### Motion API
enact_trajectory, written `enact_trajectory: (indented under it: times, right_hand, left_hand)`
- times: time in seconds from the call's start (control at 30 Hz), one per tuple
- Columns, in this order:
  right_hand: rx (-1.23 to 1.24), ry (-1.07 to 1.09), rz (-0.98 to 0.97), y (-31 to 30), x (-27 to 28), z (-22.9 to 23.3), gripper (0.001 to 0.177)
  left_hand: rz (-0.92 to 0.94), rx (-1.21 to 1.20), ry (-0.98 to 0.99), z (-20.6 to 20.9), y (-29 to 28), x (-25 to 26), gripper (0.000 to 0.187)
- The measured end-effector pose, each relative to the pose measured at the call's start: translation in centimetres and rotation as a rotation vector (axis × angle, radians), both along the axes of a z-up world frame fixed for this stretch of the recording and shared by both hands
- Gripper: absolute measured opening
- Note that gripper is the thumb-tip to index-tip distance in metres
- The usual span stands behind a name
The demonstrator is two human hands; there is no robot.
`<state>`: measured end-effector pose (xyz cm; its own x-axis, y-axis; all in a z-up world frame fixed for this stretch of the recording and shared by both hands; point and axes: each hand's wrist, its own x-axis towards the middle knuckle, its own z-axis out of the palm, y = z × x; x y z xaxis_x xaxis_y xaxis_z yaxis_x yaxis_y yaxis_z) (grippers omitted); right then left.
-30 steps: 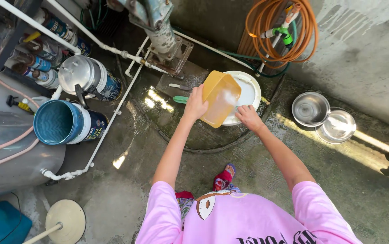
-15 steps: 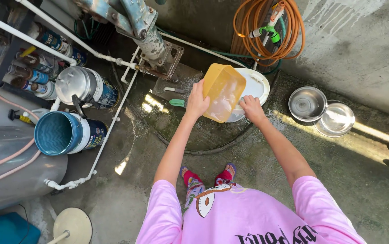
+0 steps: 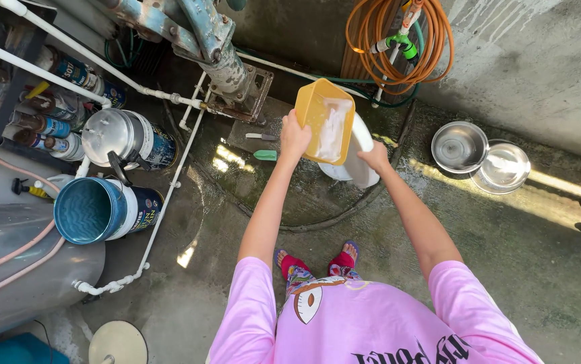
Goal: Washing a plastic lid or seat component with a sponge and soapy water.
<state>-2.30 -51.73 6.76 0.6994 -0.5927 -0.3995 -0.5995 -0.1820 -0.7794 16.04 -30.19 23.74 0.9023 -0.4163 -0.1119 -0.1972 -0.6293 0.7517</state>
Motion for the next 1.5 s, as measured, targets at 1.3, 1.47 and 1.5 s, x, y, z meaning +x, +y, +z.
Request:
enact_trajectory:
  times: [1.3,1.47,1.5]
  right_hand:
    - [1.041,-0.530,-0.597,-1.1,3.1,-0.8,0.056]
    - [1.036,-0.482,-0.623,-1.3,3.2,-0.4,0.056]
    - [1.032,-0.478,-0.623,-1.4,3.2,-0.4,0.056]
  left_hand:
    - [-0.360,0.009,-0.528,5.1,-7.5,-2.6,0.089]
    - [-0.483,-0.027,-0.678,4.9,-7.0,-2.7,0.100]
    - [-0.542,-0.001,-0.692,4.6,-7.0,-2.7,0.101]
